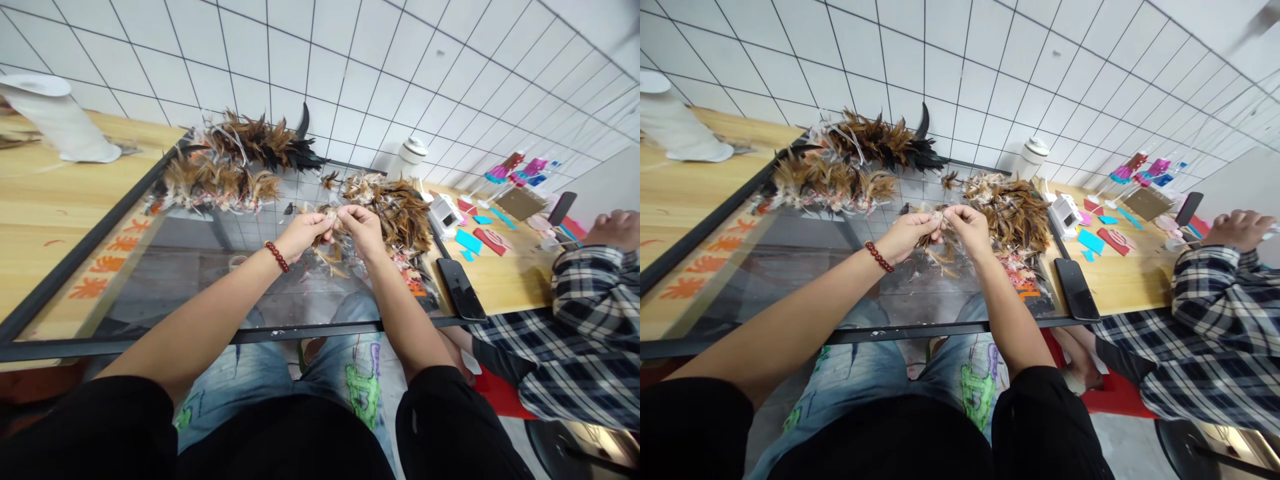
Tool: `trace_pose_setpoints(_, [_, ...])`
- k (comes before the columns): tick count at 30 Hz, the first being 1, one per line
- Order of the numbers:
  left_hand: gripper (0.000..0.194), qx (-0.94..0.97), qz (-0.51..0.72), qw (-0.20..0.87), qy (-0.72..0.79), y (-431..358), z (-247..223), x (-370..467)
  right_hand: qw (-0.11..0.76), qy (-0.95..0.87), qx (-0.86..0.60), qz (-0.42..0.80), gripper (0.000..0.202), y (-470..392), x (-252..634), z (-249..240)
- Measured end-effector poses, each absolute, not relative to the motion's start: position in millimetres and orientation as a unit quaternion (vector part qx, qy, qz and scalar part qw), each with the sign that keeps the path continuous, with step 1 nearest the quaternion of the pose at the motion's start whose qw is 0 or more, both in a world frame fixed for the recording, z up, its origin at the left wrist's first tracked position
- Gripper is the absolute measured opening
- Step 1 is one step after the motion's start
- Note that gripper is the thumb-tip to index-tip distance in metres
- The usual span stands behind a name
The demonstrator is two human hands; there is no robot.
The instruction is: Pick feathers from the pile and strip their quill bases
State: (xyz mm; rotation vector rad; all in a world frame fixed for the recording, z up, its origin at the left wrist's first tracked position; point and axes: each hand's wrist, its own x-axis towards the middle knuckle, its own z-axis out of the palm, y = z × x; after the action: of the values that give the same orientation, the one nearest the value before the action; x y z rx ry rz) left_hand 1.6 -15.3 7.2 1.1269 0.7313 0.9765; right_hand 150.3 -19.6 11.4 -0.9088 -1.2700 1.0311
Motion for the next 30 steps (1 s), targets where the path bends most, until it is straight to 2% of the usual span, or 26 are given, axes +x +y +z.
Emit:
trace_pose_setpoints(3, [0.021,0.489,0.436,0.681,0.326,-15.5,7.8,1.8,0.577,-0.557,-0.386,0.456,0.023,-20.5,148.6,10.5])
trace_pose_setpoints(7, [0.022,0.489,0.444,0.683,0.312,-15.7,8.0,1.7,0.597,-0.525,-0.400,0.456,0.026,-17.0,148.9,8.0])
trace_pose_setpoints(12, [0.025,0.473,0.425,0.720,0.280,-15.0,7.3,-0.7,0.487,-0.502,-0.363,0.616,0.045,-18.0,153.8,11.3])
trace_pose_setpoints(15, [0.023,0.464,0.378,0.758,0.261,-15.0,8.0,-3.3,0.472,-0.506,-0.357,0.628,0.042,-22.2,153.6,14.1])
trace_pose_setpoints(19, [0.021,0.465,0.334,0.777,0.263,-16.6,10.8,-6.0,0.510,-0.520,-0.365,0.580,0.033,-21.3,150.0,11.9])
trace_pose_setpoints(23, [0.019,0.471,0.339,0.761,0.290,-15.1,10.2,-7.9,0.635,-0.460,-0.389,0.483,0.033,-7.9,156.1,4.9])
trace_pose_setpoints(25, [0.018,0.487,0.361,0.729,0.319,-12.1,7.1,-7.9,0.689,-0.416,-0.400,0.439,0.034,0.6,165.5,1.9])
trace_pose_setpoints(27, [0.016,0.524,0.400,0.651,0.375,-8.5,3.4,-7.0,0.723,-0.381,-0.413,0.402,0.035,7.0,175.6,0.1])
trace_pose_setpoints(30, [0.004,0.596,0.499,0.436,0.453,-4.6,0.8,-5.3,0.736,-0.381,-0.437,0.351,0.031,9.0,182.7,-0.2])
